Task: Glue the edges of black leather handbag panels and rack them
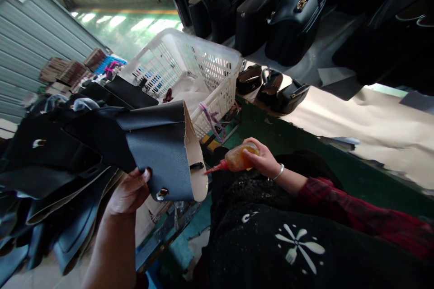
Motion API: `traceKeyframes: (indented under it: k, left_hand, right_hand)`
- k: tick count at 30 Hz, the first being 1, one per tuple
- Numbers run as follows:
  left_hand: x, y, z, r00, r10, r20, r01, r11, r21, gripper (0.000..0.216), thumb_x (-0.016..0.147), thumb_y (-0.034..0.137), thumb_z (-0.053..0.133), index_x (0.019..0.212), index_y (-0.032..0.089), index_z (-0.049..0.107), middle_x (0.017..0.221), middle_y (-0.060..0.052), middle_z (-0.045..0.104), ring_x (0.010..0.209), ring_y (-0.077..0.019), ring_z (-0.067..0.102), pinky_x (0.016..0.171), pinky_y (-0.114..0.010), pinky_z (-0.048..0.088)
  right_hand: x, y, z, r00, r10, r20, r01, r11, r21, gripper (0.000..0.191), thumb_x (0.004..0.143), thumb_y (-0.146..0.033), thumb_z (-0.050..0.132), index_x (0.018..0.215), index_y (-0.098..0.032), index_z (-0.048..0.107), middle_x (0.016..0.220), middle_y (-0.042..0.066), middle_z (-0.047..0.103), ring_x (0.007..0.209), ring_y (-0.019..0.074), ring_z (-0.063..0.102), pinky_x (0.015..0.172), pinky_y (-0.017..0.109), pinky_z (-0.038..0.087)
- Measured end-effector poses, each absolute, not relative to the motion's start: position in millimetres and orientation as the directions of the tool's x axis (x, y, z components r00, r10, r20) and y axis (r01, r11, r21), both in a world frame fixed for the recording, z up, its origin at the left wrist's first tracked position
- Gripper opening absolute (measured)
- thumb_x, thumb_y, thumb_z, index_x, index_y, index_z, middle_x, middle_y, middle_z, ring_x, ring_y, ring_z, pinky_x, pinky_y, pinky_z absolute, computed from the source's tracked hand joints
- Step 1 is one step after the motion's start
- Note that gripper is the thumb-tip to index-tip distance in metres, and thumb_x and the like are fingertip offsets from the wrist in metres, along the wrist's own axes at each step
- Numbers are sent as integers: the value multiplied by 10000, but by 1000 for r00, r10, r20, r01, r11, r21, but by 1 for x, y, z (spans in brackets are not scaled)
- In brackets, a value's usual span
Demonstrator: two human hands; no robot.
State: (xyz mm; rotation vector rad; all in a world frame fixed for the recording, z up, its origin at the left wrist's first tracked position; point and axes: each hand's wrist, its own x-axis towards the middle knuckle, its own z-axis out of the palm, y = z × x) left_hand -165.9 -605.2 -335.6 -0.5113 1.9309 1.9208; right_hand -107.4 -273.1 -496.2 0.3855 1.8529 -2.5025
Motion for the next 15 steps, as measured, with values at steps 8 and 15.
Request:
traceKeyframes:
  k: [8, 15]
  left_hand:
    - [-161, -603, -335, -860, -22, -510, -511, 6, 860, 432, 451, 394, 962, 819, 234, 801, 942, -65, 793, 1119, -370, 664, 1037, -486, 500]
    - [-160, -596, -330, -842, -37, -539, -539, 7, 842, 444, 414, 400, 973, 786, 235, 794, 900, -61, 793, 1092, -378, 676, 1024, -487, 515]
  right_hand:
    - [-99, -269, -500, -974, 116, -196, 164, -239, -957, 537, 651, -660, 778, 889, -225, 571, 718, -13, 573, 631, 165, 536, 598, 289, 447]
    - [-107, -263, -494, -978, 194, -75, 48, -144, -988, 488, 688, -628, 759, 897, -229, 571, 708, -16, 544, 618, 162, 502, 579, 287, 414]
